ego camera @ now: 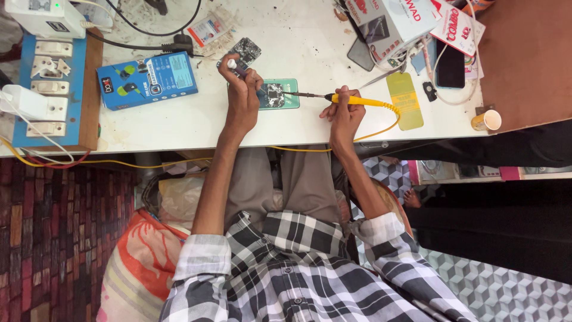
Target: The person uses a soldering iron and solder wire to apply solder to joints on a small circuit board. They hold the board steady with one hand while applying heat and solder with the other, working on multiple points across the board.
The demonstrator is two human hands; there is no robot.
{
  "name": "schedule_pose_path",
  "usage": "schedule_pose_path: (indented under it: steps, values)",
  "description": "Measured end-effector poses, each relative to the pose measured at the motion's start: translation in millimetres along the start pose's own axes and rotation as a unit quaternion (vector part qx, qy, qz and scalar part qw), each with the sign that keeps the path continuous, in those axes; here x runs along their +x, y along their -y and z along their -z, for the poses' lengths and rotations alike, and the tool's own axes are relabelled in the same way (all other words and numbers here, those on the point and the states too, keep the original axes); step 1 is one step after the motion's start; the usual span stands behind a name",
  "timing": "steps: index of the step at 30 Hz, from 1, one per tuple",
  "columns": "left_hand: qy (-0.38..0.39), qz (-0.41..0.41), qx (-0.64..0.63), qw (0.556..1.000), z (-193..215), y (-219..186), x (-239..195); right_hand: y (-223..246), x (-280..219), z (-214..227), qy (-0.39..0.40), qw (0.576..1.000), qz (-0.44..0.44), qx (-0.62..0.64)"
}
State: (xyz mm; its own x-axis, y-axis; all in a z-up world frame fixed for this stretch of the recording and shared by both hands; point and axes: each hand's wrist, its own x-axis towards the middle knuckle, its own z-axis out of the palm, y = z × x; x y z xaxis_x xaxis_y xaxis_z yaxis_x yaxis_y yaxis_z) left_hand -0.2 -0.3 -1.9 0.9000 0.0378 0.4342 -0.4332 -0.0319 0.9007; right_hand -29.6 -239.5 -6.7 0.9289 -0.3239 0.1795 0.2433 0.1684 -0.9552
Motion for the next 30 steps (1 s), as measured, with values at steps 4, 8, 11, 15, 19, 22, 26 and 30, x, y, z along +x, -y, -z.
schedule_pose_path:
  steps: [4,8,11,15,19,22,26,30]
  values:
    - [-0.006,-0.001,0.011,1.0,-0.9,-0.2,-0.2,3.4,-1.5,-2.9,-0.002,1.0,0.007,0.014]
    - [-0.006,-0.01,0.004,1.0,-0.8,-0.7,0.2,6.9,-3.6,-4.7,-0.008,1.0,0.004,-0.002]
    - [-0.004,-0.013,0.002,1.0,-1.2,-1.7,0.4,7.4,-5.5,-5.3,-0.011,1.0,0.007,-0.005]
    - [-0.004,-0.011,0.001,1.0,-1.4,-1.7,1.5,5.5,-4.8,-3.3,-0.017,0.999,0.012,0.025]
    - [-0.004,-0.004,-0.007,1.0,-1.4,-1.1,0.1,3.2,-1.7,1.6,-0.037,0.999,-0.007,0.034]
    - [-0.004,0.0,-0.013,1.0,-1.4,-1.9,0.6,1.3,0.3,2.6,-0.024,0.999,-0.001,0.04]
    - [-0.004,0.009,-0.025,1.0,-1.2,-3.5,0.8,0.1,0.4,2.5,-0.028,0.999,-0.013,0.019]
    - [-0.006,0.004,-0.018,1.0,-2.2,-3.0,-1.7,-0.6,-1.0,5.5,-0.032,0.999,-0.009,0.011]
